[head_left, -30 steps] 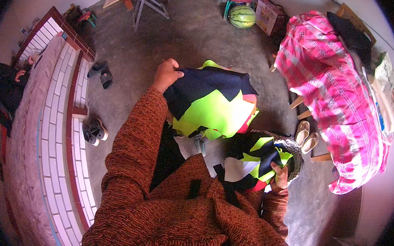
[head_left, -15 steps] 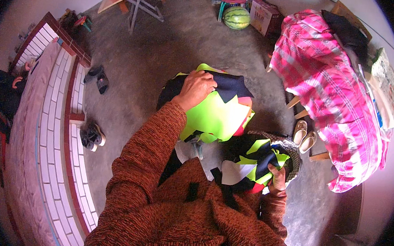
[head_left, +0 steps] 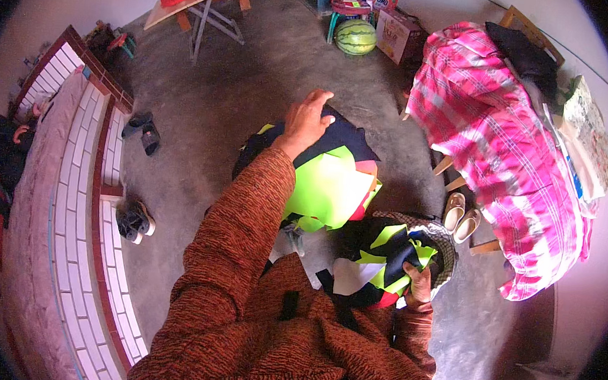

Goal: The person sits on the floor and assembles a colorful paper decoration by hand. They fold and attach various colored paper pieces, including green, red, and blue, to a central structure, occasionally picking up additional pieces from a basket.

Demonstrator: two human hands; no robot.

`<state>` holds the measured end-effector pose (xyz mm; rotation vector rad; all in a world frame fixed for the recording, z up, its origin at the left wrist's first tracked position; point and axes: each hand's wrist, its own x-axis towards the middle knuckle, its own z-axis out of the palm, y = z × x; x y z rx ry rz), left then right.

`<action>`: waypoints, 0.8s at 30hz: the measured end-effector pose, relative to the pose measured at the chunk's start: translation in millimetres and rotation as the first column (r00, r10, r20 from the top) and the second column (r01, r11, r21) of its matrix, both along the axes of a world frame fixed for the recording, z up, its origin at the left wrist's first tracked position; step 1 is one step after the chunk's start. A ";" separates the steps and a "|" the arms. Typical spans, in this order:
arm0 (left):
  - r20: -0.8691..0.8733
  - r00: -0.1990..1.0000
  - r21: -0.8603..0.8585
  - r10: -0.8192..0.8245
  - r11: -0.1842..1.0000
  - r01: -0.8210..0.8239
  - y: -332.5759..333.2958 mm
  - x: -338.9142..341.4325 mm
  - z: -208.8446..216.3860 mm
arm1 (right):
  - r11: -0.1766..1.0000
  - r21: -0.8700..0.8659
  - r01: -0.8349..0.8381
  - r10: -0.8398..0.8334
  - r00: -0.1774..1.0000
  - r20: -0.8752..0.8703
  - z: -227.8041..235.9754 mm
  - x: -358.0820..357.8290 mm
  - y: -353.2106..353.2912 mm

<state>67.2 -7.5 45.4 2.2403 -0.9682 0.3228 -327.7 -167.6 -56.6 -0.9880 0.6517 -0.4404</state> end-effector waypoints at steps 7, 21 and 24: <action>0.104 0.995 0.290 0.000 0.957 -0.030 2.3 -64.2 -50.7 | 0.997 0.008 -0.077 0.077 0.997 -0.019 -7.1 -1.1 -6.1; -0.248 0.893 0.339 0.377 0.897 -0.284 59.5 -51.7 -48.1 | 0.999 -0.008 -0.042 0.041 0.998 -0.038 -2.0 0.8 -1.0; -0.246 0.923 0.235 0.296 0.942 -0.240 68.5 -37.4 -61.2 | 0.995 -0.027 -0.098 0.096 0.993 -0.070 8.9 1.9 -0.4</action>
